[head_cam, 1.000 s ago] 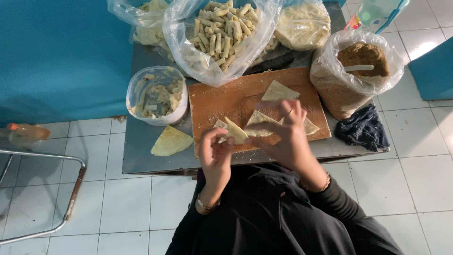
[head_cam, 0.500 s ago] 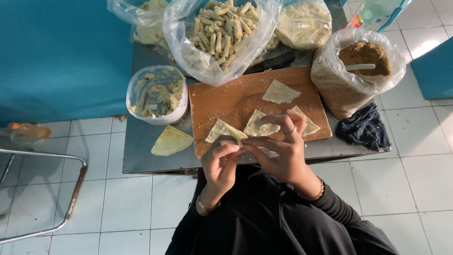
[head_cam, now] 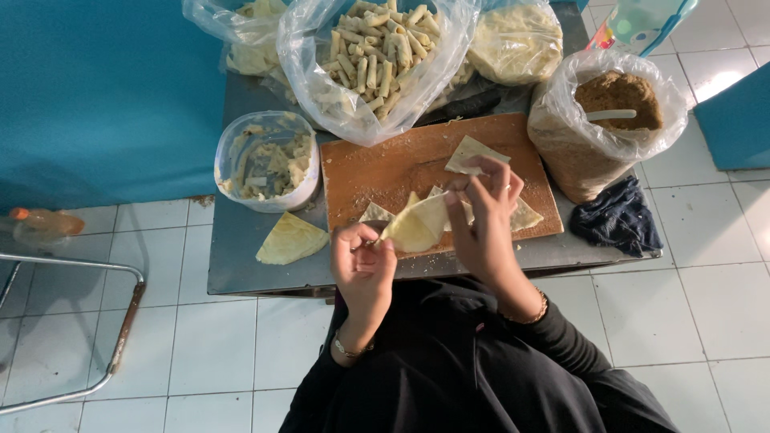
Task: The person sits at a metal table and folds triangular pieces of thin dough around a spoonful of brown filling, pressing the edges closed by hand on a wooden board. They place the folded triangles on the board, take new dough pieces, and repeat the folding cycle, occasionally reaching into a bag of dough pieces or the filling container.
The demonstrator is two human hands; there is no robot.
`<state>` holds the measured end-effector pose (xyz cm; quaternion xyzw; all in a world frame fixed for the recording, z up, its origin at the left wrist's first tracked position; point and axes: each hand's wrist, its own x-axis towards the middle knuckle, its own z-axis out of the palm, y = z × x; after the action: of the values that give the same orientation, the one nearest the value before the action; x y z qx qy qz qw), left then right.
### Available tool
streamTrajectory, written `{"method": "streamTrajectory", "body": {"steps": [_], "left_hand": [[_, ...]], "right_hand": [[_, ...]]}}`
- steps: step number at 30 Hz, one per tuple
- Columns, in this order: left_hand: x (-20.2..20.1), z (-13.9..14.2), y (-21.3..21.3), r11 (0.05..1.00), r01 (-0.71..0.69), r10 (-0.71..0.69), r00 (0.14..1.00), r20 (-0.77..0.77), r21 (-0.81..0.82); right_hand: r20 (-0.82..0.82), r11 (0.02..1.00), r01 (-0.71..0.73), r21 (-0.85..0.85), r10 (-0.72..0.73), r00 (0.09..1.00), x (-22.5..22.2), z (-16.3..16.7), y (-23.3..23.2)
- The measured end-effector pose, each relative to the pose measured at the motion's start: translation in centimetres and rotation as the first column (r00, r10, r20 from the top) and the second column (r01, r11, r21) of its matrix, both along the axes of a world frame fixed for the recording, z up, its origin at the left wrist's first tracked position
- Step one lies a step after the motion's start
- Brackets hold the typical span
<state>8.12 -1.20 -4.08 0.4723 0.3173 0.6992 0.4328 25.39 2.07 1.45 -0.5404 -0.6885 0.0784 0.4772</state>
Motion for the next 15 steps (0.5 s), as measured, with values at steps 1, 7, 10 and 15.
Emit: {"method": "streamTrajectory", "body": {"steps": [1, 7, 10, 15], "left_hand": [[-0.3, 0.2, 0.1, 0.999, -0.016, 0.015, 1.0, -0.02, -0.028], [-4.0, 2.0, 2.2, 0.992, -0.126, 0.128, 0.974, -0.185, 0.024], [-6.9, 2.9, 2.6, 0.984, -0.166, 0.176, 0.958, -0.226, 0.064], [-10.1, 2.1, 2.5, 0.984, -0.177, 0.175, 0.958, -0.226, 0.014]], "right_hand": [[-0.032, 1.0, -0.007, -0.026, 0.007, 0.999, 0.6, -0.1, 0.5], [0.04, 0.988, 0.152, 0.034, -0.154, 0.987, 5.1, 0.2, 4.2], [0.233, 0.923, 0.333, 0.192, -0.372, 0.898, 5.8, 0.4, 6.0], [0.486, 0.969, 0.21, 0.131, -0.247, 0.838, -1.9, -1.4, 8.8]]}}
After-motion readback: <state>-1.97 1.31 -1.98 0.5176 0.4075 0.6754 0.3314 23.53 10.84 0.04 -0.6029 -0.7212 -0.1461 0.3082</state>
